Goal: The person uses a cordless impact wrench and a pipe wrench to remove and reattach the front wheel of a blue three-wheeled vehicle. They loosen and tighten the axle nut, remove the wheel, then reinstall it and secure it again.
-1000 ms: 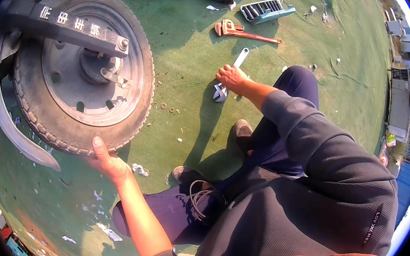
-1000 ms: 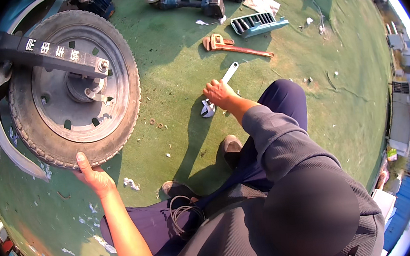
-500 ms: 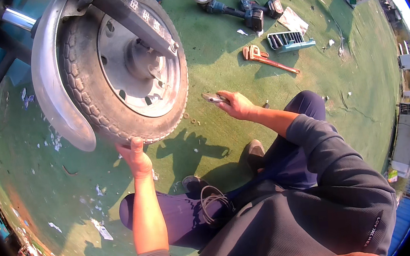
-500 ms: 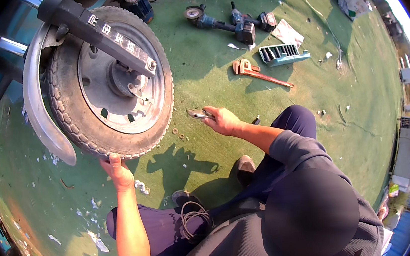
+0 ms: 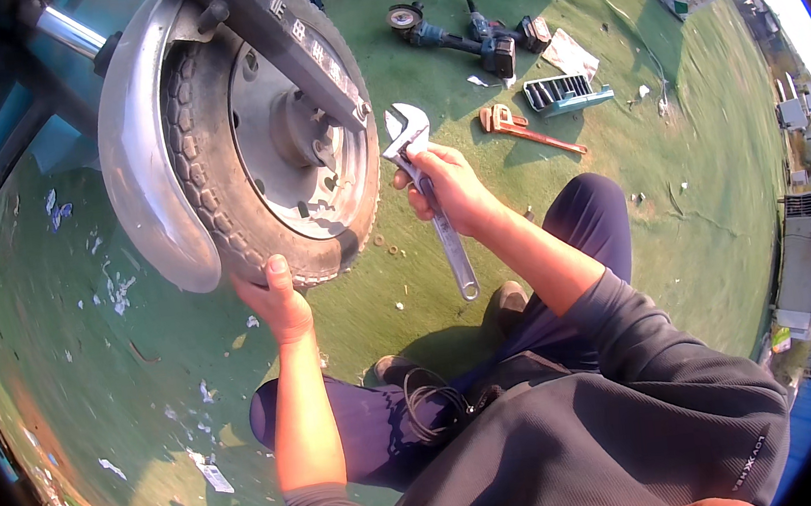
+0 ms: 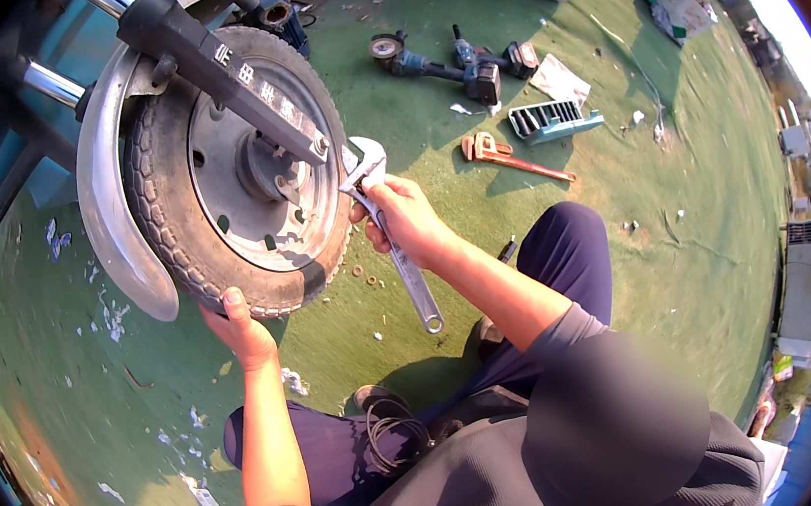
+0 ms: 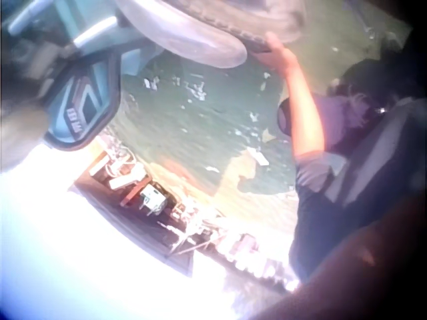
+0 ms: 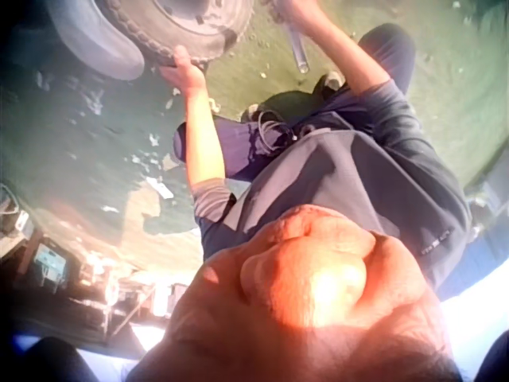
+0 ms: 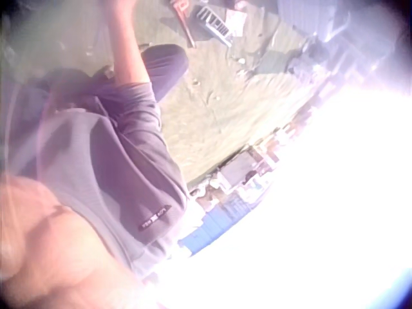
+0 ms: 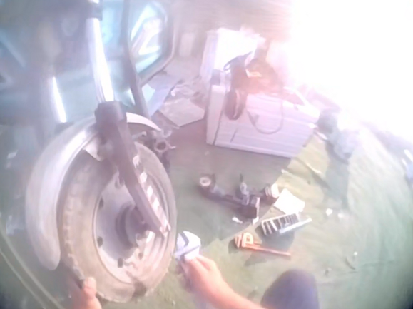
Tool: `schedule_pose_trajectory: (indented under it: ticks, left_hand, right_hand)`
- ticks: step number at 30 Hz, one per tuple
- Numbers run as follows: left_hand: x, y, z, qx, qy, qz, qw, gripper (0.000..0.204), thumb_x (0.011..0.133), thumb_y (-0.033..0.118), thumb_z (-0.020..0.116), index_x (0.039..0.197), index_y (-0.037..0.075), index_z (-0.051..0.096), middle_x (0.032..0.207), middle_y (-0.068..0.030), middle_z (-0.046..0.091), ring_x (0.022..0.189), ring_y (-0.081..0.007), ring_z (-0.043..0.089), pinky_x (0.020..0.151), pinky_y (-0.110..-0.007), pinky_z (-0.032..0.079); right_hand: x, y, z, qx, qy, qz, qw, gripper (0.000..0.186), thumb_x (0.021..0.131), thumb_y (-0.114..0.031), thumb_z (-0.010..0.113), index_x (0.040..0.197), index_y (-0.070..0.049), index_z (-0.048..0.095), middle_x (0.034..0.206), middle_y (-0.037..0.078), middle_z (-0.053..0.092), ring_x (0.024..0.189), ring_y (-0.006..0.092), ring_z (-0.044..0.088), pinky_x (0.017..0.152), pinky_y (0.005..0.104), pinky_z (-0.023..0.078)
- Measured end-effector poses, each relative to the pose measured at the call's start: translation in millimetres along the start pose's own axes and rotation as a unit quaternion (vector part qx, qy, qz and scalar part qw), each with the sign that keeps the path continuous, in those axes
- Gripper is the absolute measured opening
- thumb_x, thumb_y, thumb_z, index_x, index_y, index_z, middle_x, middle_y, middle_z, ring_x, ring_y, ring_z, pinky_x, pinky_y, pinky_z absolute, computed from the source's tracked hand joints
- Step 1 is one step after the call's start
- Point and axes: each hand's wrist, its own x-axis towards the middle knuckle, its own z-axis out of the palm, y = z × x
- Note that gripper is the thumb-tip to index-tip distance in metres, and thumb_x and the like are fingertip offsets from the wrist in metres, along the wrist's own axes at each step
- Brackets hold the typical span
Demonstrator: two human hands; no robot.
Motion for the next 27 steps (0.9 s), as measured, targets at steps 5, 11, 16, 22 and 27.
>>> schedule_pose_trajectory:
  ticks: [5,11,16,22,27]
  left_hand:
    - [-1,-1,-2,-0.006,-0.003,0.004,1.000,0.096,0.082,0.055,0.071,0.146,-0.008,0.037,0.144,-0.0184,0.047,0.130,-0.0275,0.047,0.112,-0.041,0.035]
    - [1,2,-11,-0.027,-0.027,-0.021,0.999,0.096,0.081,0.053,0.075,0.145,-0.008,0.038,0.142,-0.0178,0.049,0.129,-0.0266,0.048,0.112,-0.041,0.035]
    - [6,10,-8,-0.074,-0.021,-0.027,0.997,0.093,0.079,0.043,0.080,0.144,-0.009,0.039,0.141,-0.0162,0.050,0.128,-0.0252,0.050,0.112,-0.039,0.034]
    - [13,4,-1,-0.085,-0.017,-0.012,0.996,0.090,0.078,0.040,0.081,0.143,-0.008,0.042,0.140,-0.0151,0.052,0.126,-0.0242,0.051,0.112,-0.038,0.035]
    - [10,-1,-1,-0.080,-0.003,-0.010,0.997,0.093,0.077,0.048,0.079,0.142,-0.008,0.043,0.138,-0.0148,0.053,0.125,-0.0237,0.052,0.110,-0.038,0.036]
  right_hand:
    - [6,8,22,-0.328,0.167,-0.143,0.919,0.020,0.103,-0.020,0.053,0.106,-0.001,0.058,0.085,0.011,0.067,0.070,0.0217,0.060,0.064,0.0345,0.049]
    - [3,-9,36,-0.475,0.204,-0.136,0.845,0.021,0.098,-0.020,0.057,0.105,0.000,0.059,0.097,0.030,0.067,0.094,0.0497,0.064,0.082,0.0508,0.050]
    - [3,-31,40,-0.541,0.177,-0.102,0.816,0.025,0.097,-0.023,0.057,0.102,0.001,0.061,0.096,0.029,0.068,0.096,0.0481,0.065,0.083,0.0518,0.050]
    - [-1,-45,40,-0.602,0.167,-0.093,0.775,0.025,0.096,-0.021,0.056,0.101,0.003,0.061,0.089,0.026,0.067,0.088,0.0427,0.066,0.079,0.0495,0.051]
    - [-6,-48,38,-0.605,0.137,-0.103,0.777,0.023,0.094,-0.016,0.056,0.103,0.004,0.059,0.083,0.026,0.064,0.083,0.0389,0.066,0.077,0.0466,0.050]
